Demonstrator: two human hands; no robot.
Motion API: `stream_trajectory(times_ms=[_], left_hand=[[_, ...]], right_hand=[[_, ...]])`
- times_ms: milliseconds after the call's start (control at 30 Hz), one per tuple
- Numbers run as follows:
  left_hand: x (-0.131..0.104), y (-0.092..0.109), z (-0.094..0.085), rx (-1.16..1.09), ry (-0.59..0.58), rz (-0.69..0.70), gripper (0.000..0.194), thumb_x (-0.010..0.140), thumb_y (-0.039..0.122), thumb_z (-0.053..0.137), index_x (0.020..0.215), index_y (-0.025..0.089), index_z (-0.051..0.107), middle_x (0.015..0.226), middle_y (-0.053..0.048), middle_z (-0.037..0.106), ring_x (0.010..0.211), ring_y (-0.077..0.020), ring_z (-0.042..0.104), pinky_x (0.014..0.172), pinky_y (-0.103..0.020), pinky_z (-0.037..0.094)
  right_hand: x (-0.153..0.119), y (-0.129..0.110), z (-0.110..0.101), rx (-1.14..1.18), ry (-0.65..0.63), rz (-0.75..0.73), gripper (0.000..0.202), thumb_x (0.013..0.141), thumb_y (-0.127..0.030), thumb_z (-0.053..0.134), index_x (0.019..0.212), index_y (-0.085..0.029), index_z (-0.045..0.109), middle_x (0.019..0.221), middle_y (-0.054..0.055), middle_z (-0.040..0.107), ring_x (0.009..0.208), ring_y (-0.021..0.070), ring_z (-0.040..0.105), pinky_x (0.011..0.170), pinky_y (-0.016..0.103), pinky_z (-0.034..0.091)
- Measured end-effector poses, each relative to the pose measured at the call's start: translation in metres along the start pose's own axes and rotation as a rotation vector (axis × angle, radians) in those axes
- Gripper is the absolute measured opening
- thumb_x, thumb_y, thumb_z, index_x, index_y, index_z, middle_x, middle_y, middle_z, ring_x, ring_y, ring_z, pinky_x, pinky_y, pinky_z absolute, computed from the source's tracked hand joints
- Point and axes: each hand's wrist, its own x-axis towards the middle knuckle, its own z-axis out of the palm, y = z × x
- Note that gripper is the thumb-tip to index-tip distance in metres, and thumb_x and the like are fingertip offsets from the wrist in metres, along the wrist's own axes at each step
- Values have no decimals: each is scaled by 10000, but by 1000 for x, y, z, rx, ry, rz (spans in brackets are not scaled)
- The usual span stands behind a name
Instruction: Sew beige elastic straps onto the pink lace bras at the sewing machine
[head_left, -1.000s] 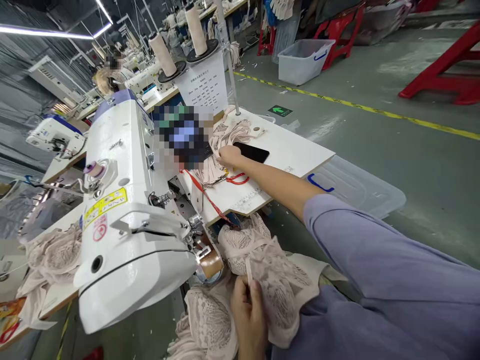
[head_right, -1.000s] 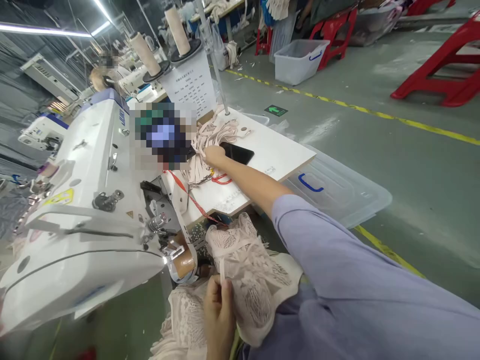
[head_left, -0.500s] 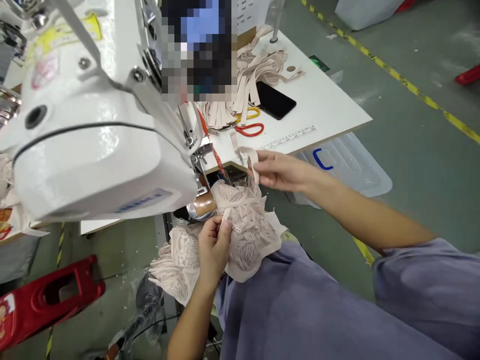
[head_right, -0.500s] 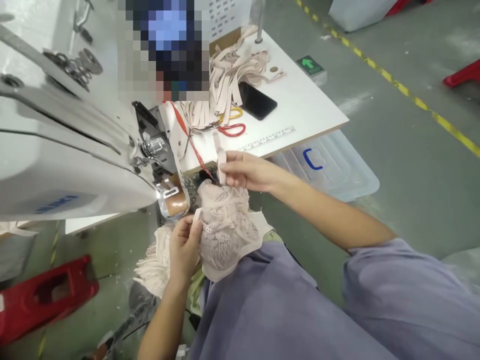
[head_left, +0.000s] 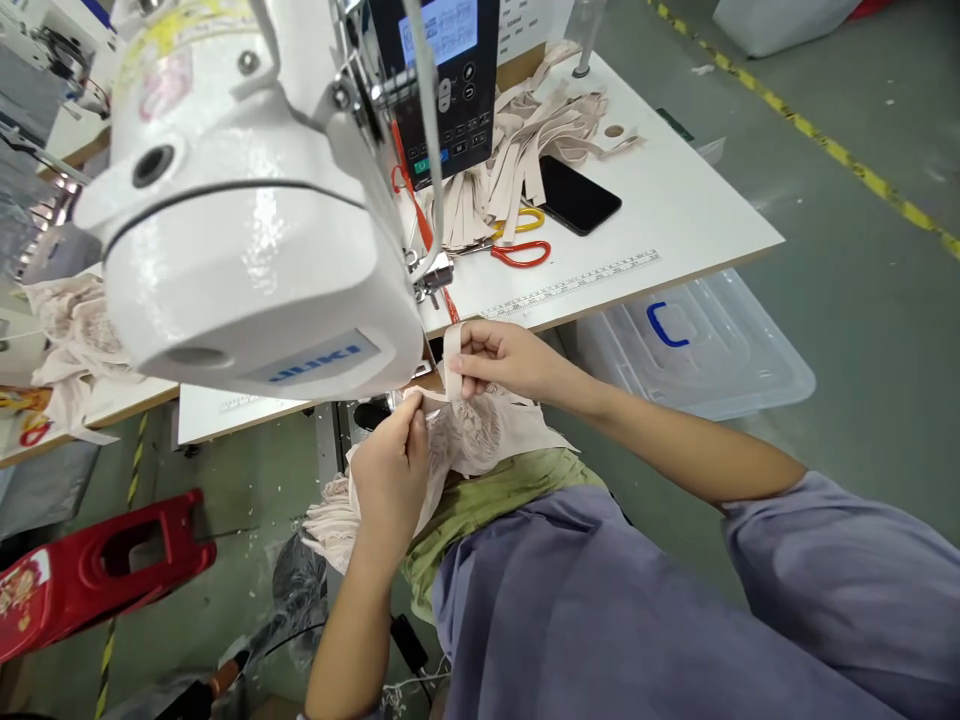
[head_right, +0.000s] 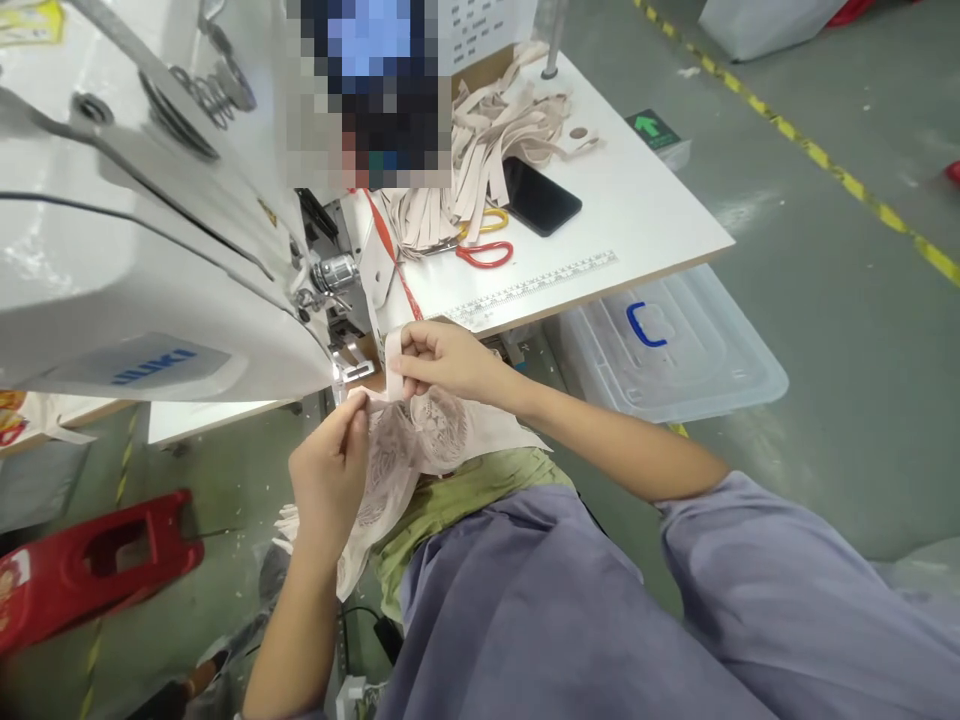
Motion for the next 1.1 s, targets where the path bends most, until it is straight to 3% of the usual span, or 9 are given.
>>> stream_trajectory(times_ms=[167, 300, 433, 567, 667, 767, 867, 967, 1100], left_hand=[[8, -30, -4, -208, -139, -20, 344, 982, 408, 551, 1252, 261, 707, 1304, -53, 715, 1169, -237, 690, 930, -325, 567], [11, -57, -5, -305, -319, 61, 422, 977, 427, 565, 1351, 247, 641, 1443, -82, 614, 1352, -270, 566, 1063, -381, 517], [6, -53, -7, -353, -301, -22, 418, 993, 397, 547, 1388, 273, 606, 1480, -67, 581, 1376, -258, 544, 1069, -379, 521], [-3, -28, -10, -391, -206, -128, 351, 995, 348, 553, 1320, 263, 655, 1381, -58, 666, 1266, -229, 638, 1003, -334, 560], [-5, -16, -11, -360, -170, -114, 276, 988, 326, 558, 1177, 233, 735, 1187, -60, 765, 1104, -226, 723, 855, -296, 607], [-1, -13, -9, -331, -170, -12, 265, 987, 275, 541, 1128, 198, 752, 1059, -58, 799, 949, -197, 763, 774, -262, 611], [7, -12, -6, -304, -175, 76, 279, 985, 237, 531, 1161, 179, 739, 1104, -57, 792, 961, -184, 762, 798, -250, 605], [14, -11, -7, -288, -189, 52, 286, 980, 228, 531, 1172, 181, 738, 1119, -46, 789, 937, -178, 761, 778, -246, 597], [21, -8, -12, -247, -203, -36, 270, 968, 249, 540, 1102, 202, 769, 830, -9, 798, 602, -144, 686, 537, -240, 508]], right_hand=[[27, 9, 5, -202, 71, -83, 204, 899, -382, 654, 851, -187, 613, 692, -22, 634, 599, 111, 605, 589, 239, 473], [44, 6, 10, -405, 162, -250, 161, 865, -320, 654, 790, -182, 619, 854, 17, 641, 773, 159, 599, 732, 308, 490], [54, -1, 15, -511, 151, -358, 103, 869, -250, 597, 789, -188, 613, 1036, 66, 634, 977, 224, 602, 865, 372, 501], [59, -3, 18, -570, 102, -355, 122, 881, -255, 571, 774, -199, 596, 987, 69, 612, 957, 234, 583, 839, 374, 502], [60, -2, 17, -611, 81, -337, 165, 884, -282, 579, 746, -193, 557, 918, 53, 576, 863, 200, 557, 773, 341, 481], [62, -2, 16, -636, 75, -350, 208, 882, -297, 578, 718, -193, 503, 866, 33, 538, 766, 159, 518, 703, 307, 448], [66, -1, 13, -637, 68, -396, 189, 850, -301, 604, 735, -197, 497, 841, 22, 521, 720, 148, 488, 640, 288, 424], [70, 1, 11, -634, 59, -431, 177, 803, -272, 634, 729, -200, 489, 841, 25, 518, 715, 153, 479, 590, 280, 402], [73, 3, 9, -609, 42, -428, 122, 778, -227, 633, 753, -199, 518, 904, 39, 546, 746, 164, 489, 594, 288, 423]])
